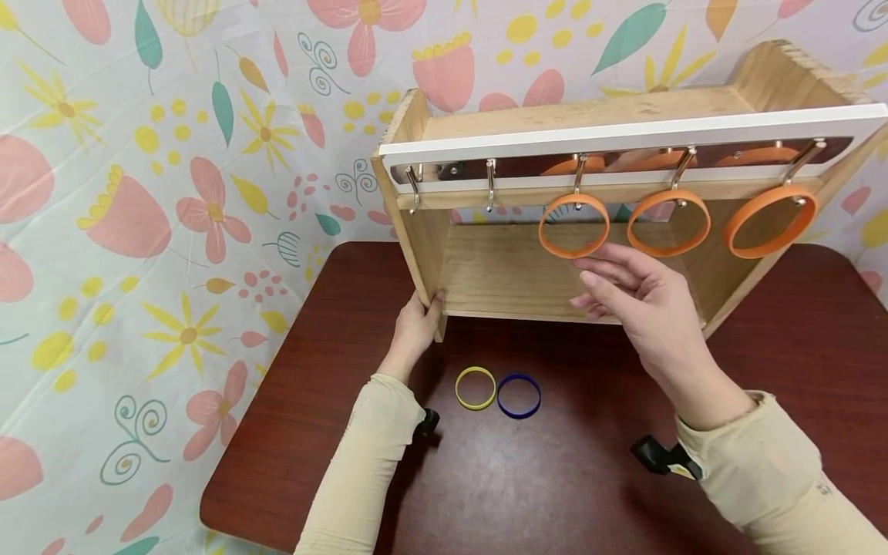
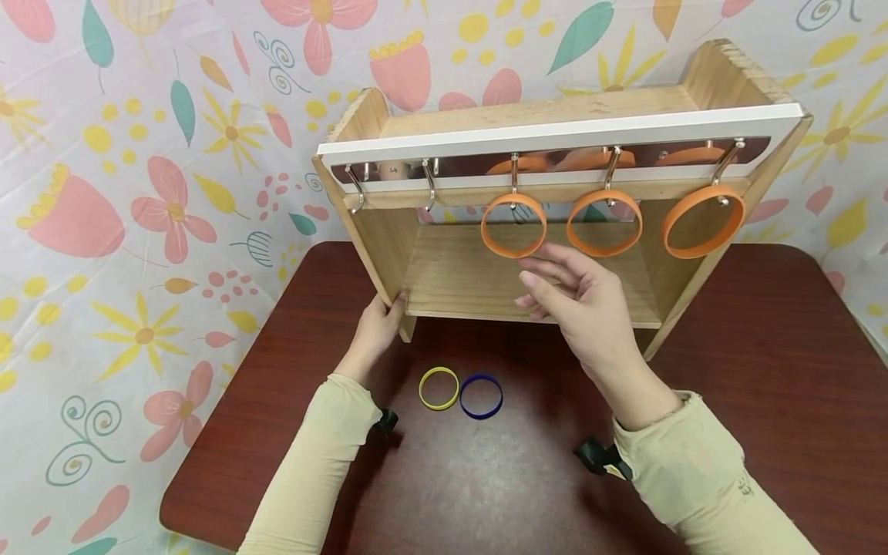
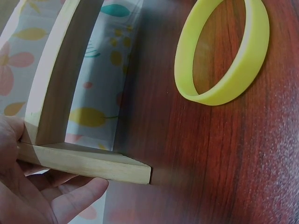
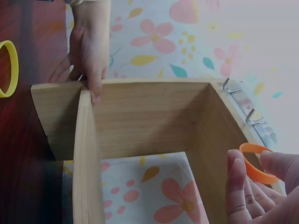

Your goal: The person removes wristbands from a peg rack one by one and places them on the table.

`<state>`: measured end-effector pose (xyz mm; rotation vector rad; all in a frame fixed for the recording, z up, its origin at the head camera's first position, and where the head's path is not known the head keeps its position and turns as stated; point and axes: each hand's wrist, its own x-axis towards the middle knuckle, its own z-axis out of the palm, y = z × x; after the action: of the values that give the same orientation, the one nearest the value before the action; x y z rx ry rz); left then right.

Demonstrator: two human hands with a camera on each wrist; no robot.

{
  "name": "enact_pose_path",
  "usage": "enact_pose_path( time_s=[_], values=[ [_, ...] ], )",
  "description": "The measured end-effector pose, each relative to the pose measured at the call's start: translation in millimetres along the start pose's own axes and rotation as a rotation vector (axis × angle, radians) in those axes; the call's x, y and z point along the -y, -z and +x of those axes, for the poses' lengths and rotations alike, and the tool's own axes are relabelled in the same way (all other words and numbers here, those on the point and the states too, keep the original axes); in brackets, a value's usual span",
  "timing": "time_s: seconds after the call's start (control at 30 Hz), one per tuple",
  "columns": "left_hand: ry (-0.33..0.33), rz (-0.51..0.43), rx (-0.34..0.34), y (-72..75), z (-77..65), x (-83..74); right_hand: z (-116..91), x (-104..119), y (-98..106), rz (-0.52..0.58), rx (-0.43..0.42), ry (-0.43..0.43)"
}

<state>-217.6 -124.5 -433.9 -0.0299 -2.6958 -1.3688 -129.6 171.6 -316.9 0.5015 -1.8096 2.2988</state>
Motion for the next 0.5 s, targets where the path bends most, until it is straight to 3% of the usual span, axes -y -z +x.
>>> enact_pose_path(
  time_s=[0.5],
  values=[
    [0.002, 0.002, 0.004, 0.1, -0.5, -0.8, 3.1, 7.2, -9.8, 0.004, -0.107, 0.025]
  ],
)
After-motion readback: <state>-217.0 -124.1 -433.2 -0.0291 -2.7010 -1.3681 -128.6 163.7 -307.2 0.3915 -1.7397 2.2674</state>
